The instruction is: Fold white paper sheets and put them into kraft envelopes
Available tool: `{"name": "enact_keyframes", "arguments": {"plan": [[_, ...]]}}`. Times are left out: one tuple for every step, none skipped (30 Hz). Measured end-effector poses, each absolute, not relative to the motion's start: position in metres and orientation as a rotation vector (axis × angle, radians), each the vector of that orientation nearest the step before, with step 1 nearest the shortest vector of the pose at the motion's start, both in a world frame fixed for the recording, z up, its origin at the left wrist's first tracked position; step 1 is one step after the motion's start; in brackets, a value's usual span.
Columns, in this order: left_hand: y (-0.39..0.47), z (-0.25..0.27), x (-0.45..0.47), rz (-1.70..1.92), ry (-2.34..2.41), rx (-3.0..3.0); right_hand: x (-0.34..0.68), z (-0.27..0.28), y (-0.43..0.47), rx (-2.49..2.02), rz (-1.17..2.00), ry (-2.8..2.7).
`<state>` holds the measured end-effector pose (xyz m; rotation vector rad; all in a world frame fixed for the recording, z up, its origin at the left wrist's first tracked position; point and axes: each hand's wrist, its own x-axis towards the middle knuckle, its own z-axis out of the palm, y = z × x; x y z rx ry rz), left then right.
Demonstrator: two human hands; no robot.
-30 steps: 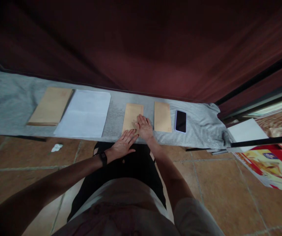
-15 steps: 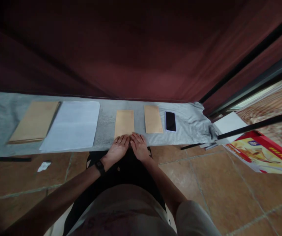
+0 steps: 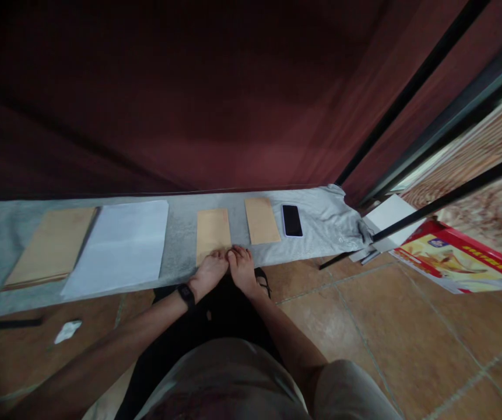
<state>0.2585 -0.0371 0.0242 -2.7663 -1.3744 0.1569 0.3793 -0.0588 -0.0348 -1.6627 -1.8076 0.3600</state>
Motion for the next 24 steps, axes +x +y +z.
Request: {"name": "enact_keyframes", "arguments": {"plan": [[-0.037, 0.025, 0.26, 0.145, -1.387, -2.769, 0.38, -0.035, -0.057, -1.662, 0.376, -1.785], [-0.037, 0.027, 0.262, 0.13, -1.402, -2.771, 0.38, -0.035, -0.055, -1.657, 0.394, -1.762], [-0.037, 0.028, 0.263, 0.111, -1.419, -2.772, 0.381, -0.034, -0.054, -1.647, 0.419, -1.732], [-0.036, 0.031, 0.264, 0.089, -1.44, -2.773, 0.382, -0.034, -0.053, -1.632, 0.453, -1.697], [-0.035, 0.034, 0.263, 0.063, -1.464, -2.77, 0.384, -0.034, -0.051, -1.611, 0.498, -1.655], [-0.032, 0.038, 0.262, 0.037, -1.489, -2.764, 0.386, -0.034, -0.051, -1.588, 0.554, -1.607], [-0.029, 0.044, 0.258, 0.02, -1.507, -2.751, 0.388, -0.034, -0.05, -1.567, 0.61, -1.56], [-0.024, 0.05, 0.253, -0.016, -1.55, -2.726, 0.391, -0.034, -0.05, -1.552, 0.656, -1.516], [-0.018, 0.057, 0.247, -0.096, -1.636, -2.686, 0.395, -0.034, -0.05, -1.543, 0.689, -1.481], [-0.012, 0.064, 0.238, -0.221, -1.75, -2.639, 0.398, -0.035, -0.05, -1.539, 0.711, -1.458], [-0.005, 0.07, 0.229, -0.462, -1.948, -2.559, 0.401, -0.035, -0.05, -1.537, 0.724, -1.448], [0.001, 0.075, 0.22, -0.794, -2.157, -2.457, 0.403, -0.035, -0.05, -1.535, 0.733, -1.447], [0.006, 0.078, 0.211, -1.195, -2.35, -2.327, 0.404, -0.036, -0.05, -1.53, 0.742, -1.448], [0.009, 0.078, 0.203, -1.652, -2.53, -2.132, 0.405, -0.037, -0.049, -1.526, 0.749, -1.447], [0.01, 0.076, 0.197, -2.085, -2.673, -1.886, 0.404, -0.037, -0.048, -1.526, 0.75, -1.45], [0.009, 0.072, 0.193, -2.446, -2.778, -1.608, 0.402, -0.038, -0.047, -1.529, 0.736, -1.468], [0.005, 0.065, 0.191, -2.715, -2.868, -1.324, 0.399, -0.038, -0.046, -1.534, 0.713, -1.498], [0.0, 0.057, 0.191, -2.824, -2.949, -1.137, 0.396, -0.038, -0.045, -1.538, 0.687, -1.537], [-0.006, 0.047, 0.193, -2.846, -3.016, -1.047, 0.393, -0.038, -0.045, -1.542, 0.657, -1.579], [-0.012, 0.038, 0.195, -2.841, -3.076, -0.989, 0.39, -0.038, -0.045, -1.545, 0.634, -1.614], [-0.019, 0.03, 0.199, -2.828, -3.125, -0.949, 0.388, -0.037, -0.046, -1.545, 0.612, -1.642], [-0.024, 0.022, 0.203, -2.82, -3.165, -0.92, 0.386, -0.036, -0.047, -1.543, 0.585, -1.668], [-0.029, 0.017, 0.207, -2.81, -3.202, -0.907, 0.385, -0.034, -0.049, -1.536, 0.551, -1.703], [-0.033, 0.012, 0.21, -2.795, -3.238, -0.914, 0.385, -0.032, -0.052, -1.517, 0.505, -1.761]]}}
